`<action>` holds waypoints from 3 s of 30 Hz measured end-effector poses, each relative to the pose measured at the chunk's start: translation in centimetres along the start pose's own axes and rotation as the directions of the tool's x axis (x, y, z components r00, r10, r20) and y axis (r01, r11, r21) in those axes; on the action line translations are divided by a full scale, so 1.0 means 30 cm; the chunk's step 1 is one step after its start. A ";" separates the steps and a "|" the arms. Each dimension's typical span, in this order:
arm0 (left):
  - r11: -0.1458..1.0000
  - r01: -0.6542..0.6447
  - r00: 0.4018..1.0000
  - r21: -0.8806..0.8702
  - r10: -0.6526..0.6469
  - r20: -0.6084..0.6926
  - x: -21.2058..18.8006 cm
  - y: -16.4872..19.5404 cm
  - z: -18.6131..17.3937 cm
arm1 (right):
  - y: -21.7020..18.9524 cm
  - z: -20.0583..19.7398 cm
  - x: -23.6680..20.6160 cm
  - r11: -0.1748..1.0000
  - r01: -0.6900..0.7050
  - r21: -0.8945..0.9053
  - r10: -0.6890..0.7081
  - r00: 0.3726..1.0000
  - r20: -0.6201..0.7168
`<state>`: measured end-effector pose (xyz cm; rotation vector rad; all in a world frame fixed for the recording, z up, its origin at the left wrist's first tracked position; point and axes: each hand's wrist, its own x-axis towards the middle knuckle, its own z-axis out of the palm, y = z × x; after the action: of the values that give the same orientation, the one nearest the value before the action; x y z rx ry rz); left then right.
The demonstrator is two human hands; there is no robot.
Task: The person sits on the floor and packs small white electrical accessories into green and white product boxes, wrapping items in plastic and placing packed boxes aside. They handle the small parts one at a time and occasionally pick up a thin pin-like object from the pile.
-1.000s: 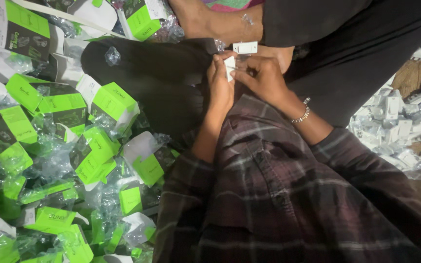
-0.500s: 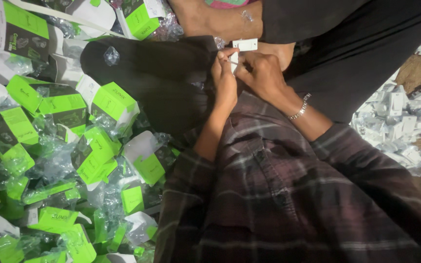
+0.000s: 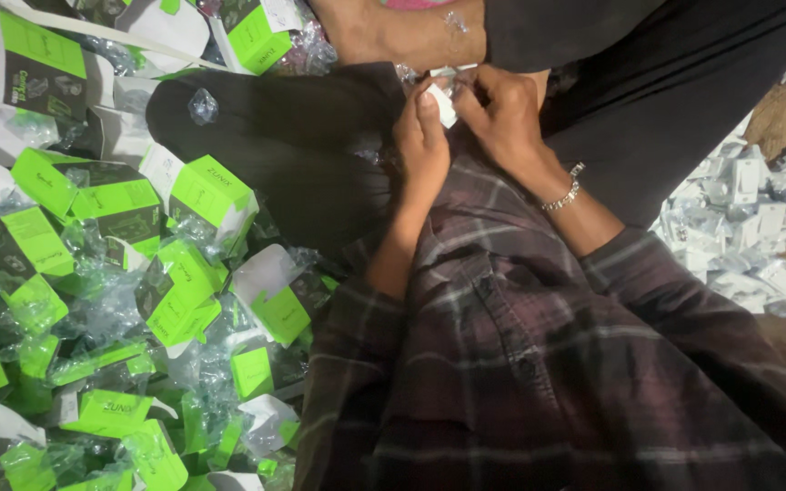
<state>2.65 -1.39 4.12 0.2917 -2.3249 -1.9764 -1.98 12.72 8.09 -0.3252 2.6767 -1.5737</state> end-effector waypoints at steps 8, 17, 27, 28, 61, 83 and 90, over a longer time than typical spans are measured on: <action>0.585 0.224 0.972 -0.779 -0.186 0.140 0.026 -0.084 0.022 | -0.038 0.000 0.015 0.986 -0.059 0.154 0.059 0.998 0.006; 0.801 0.222 0.965 -0.556 -0.262 0.008 0.020 -0.052 -0.001 | -0.009 0.018 0.006 0.934 -0.145 0.326 0.125 0.989 0.081; 0.996 0.037 0.999 -0.080 -0.038 -0.012 0.008 -0.003 0.021 | -0.045 0.007 -0.005 0.991 0.129 -0.022 -0.130 0.986 -0.104; 0.999 0.000 0.999 -0.033 -0.001 -0.036 0.007 0.008 0.023 | -0.051 0.010 -0.009 0.987 0.151 -0.059 -0.157 0.981 -0.117; 0.774 0.419 0.822 -0.474 -0.103 0.560 0.024 0.028 -0.014 | 0.118 0.006 0.032 0.936 -0.006 0.352 0.150 0.912 -0.383; 0.456 0.310 0.950 -0.834 -0.123 0.286 0.080 -0.046 -0.026 | -0.071 -0.030 0.028 0.987 0.052 0.150 -0.080 0.979 0.185; 0.511 0.293 0.956 -0.808 -0.130 0.264 0.065 -0.061 -0.007 | -0.091 -0.038 0.033 0.992 0.114 -0.043 -0.107 0.984 0.142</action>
<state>0.95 -2.26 2.23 0.3345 -1.1105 -3.0589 -2.65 12.24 11.10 -0.5729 2.6372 -1.4505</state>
